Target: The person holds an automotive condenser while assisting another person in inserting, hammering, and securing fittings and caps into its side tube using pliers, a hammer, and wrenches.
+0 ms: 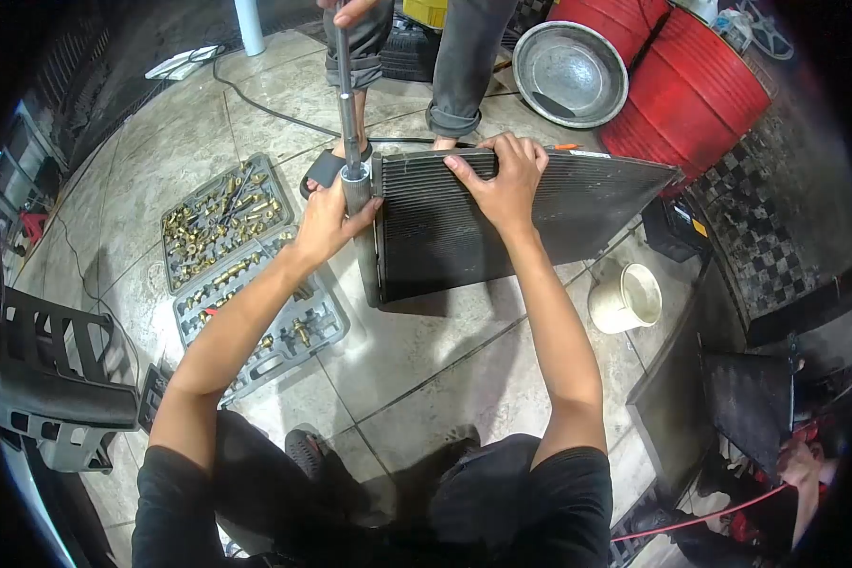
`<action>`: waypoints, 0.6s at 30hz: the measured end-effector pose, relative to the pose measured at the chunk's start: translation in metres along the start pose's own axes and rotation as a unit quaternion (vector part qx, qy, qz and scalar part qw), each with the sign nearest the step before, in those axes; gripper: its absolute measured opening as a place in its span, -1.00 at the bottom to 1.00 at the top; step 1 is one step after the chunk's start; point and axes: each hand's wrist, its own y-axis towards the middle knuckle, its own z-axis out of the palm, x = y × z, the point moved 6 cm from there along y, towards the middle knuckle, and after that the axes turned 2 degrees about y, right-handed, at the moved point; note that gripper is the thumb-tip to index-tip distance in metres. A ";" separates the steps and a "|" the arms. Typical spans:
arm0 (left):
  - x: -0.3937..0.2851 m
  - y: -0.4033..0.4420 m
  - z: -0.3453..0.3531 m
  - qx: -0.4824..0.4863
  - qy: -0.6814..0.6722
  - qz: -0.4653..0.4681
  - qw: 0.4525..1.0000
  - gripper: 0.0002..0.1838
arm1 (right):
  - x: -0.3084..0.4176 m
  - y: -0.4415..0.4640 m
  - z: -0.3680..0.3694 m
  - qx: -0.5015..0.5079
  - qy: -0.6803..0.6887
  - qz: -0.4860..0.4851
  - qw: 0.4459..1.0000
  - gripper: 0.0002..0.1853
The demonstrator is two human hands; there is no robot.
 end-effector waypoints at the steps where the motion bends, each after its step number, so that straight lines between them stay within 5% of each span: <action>1: -0.001 0.000 0.000 0.001 0.001 0.001 1.000 -0.48 | 0.001 0.000 0.000 -0.002 -0.003 -0.003 1.000 -0.45; 18: 0.008 -0.001 0.007 -0.018 -0.019 0.015 1.000 -0.54 | 0.002 -0.001 -0.003 -0.007 0.003 -0.001 1.000 -0.44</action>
